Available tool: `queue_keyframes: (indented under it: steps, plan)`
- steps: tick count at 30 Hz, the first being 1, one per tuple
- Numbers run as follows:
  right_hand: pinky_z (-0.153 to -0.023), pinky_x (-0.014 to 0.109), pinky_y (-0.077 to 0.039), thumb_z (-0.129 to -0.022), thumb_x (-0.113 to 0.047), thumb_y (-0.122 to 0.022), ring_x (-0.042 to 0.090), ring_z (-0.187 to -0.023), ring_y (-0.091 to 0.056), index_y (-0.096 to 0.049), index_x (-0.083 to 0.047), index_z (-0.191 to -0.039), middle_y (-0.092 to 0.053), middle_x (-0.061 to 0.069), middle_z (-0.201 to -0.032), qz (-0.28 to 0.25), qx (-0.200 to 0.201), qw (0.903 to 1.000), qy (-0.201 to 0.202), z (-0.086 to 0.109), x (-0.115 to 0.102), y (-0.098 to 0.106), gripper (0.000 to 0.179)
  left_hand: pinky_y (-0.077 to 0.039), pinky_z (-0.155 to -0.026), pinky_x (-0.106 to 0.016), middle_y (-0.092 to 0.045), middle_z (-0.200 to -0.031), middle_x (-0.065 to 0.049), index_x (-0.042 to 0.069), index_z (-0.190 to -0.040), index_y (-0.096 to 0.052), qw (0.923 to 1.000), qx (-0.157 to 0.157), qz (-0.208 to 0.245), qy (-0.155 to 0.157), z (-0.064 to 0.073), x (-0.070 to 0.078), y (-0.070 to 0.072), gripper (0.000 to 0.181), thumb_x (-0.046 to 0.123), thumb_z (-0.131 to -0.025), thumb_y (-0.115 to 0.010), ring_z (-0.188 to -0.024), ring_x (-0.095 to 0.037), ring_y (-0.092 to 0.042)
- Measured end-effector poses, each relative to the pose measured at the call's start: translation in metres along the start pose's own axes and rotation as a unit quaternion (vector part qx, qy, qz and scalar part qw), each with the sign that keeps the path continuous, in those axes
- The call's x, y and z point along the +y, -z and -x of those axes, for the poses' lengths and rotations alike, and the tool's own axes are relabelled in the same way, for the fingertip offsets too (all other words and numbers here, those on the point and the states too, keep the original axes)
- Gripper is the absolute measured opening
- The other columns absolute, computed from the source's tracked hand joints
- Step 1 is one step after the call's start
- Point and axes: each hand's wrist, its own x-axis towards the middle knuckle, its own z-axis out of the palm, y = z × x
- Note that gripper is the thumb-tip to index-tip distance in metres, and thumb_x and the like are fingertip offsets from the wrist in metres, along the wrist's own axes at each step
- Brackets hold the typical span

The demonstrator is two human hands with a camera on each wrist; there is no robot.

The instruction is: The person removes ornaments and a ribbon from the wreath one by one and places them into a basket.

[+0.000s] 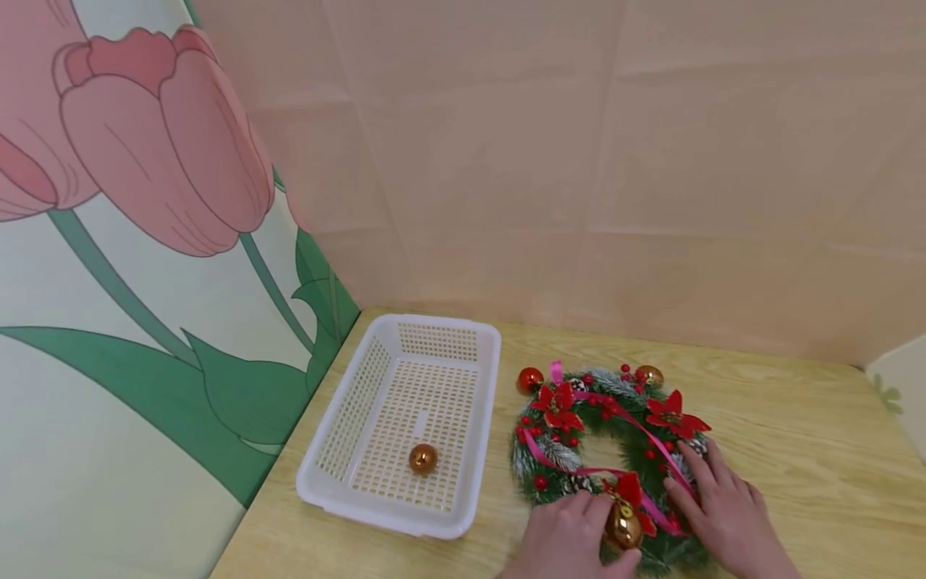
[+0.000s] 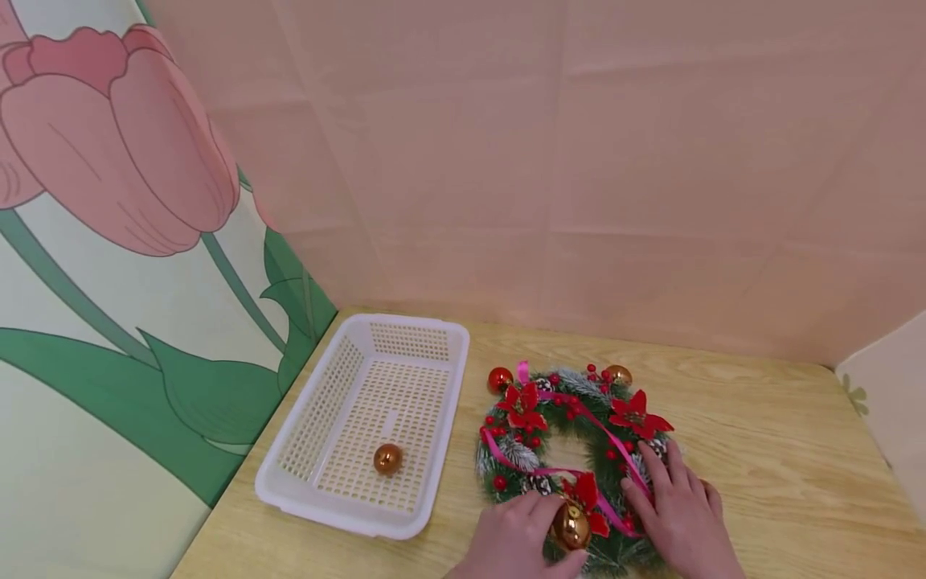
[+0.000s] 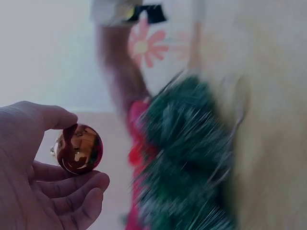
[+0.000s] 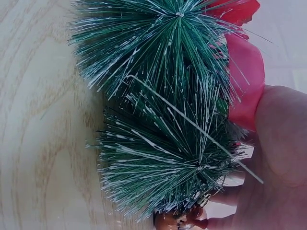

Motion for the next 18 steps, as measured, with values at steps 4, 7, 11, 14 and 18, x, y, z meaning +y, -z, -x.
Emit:
queue_keyframes:
  steps: [4,7,11,14,18]
  plan:
    - [-0.086,0.084,-0.029,-0.107,-0.055,-0.042,0.07,-0.125,-0.032,-0.034,0.004,-0.153,-0.018,0.048,-0.152,-0.002,-0.003,1.0,0.003,-0.001,-0.001,0.0,0.075,-0.053,-0.061,-0.02,-0.069,-0.1,0.005,0.014,-0.122,-0.069,0.9941,0.106,-0.016,0.017,0.004,-0.018,0.015,0.051,0.055,-0.092,-0.07,-0.083,-0.006,-0.067]
    - [-0.086,0.083,-0.03,-0.108,-0.054,-0.043,0.071,-0.125,-0.033,-0.033,0.005,-0.153,-0.017,0.049,-0.151,-0.002,-0.006,1.0,0.007,0.001,0.0,0.001,0.075,-0.052,-0.059,-0.02,-0.07,-0.098,0.0,0.009,-0.121,-0.07,0.9836,0.175,-0.036,0.026,0.008,-0.036,0.027,0.052,0.047,-0.086,-0.08,-0.076,-0.01,-0.066]
    - [-0.086,0.083,-0.03,-0.108,-0.052,-0.043,0.071,-0.125,-0.032,-0.033,0.006,-0.153,-0.017,0.049,-0.151,0.002,-0.003,0.9999,0.012,0.003,0.001,0.002,0.074,-0.049,-0.056,-0.017,-0.071,-0.101,-0.005,0.007,-0.125,-0.069,0.9753,0.202,-0.073,0.05,0.01,-0.065,0.046,0.055,0.04,-0.083,-0.085,-0.073,-0.012,-0.066]
    - [-0.087,0.083,-0.029,-0.108,-0.052,-0.043,0.071,-0.125,-0.032,-0.033,0.005,-0.153,-0.017,0.048,-0.151,0.004,-0.001,0.9999,0.013,0.003,0.0,0.002,0.074,-0.047,-0.051,-0.02,-0.07,-0.102,-0.006,0.008,-0.126,-0.068,0.9699,0.202,-0.114,0.074,0.012,-0.091,0.063,0.055,0.037,-0.084,-0.085,-0.071,-0.015,-0.065]
    - [-0.087,0.084,-0.029,-0.108,-0.052,-0.043,0.071,-0.125,-0.031,-0.032,0.005,-0.153,-0.017,0.048,-0.151,0.002,-0.004,0.9999,0.013,0.002,-0.003,0.003,0.074,-0.052,-0.052,-0.033,-0.068,-0.104,-0.009,0.008,-0.128,-0.066,0.9599,0.185,-0.188,0.095,0.012,-0.125,0.086,0.055,0.035,-0.084,-0.085,-0.076,-0.022,-0.066]
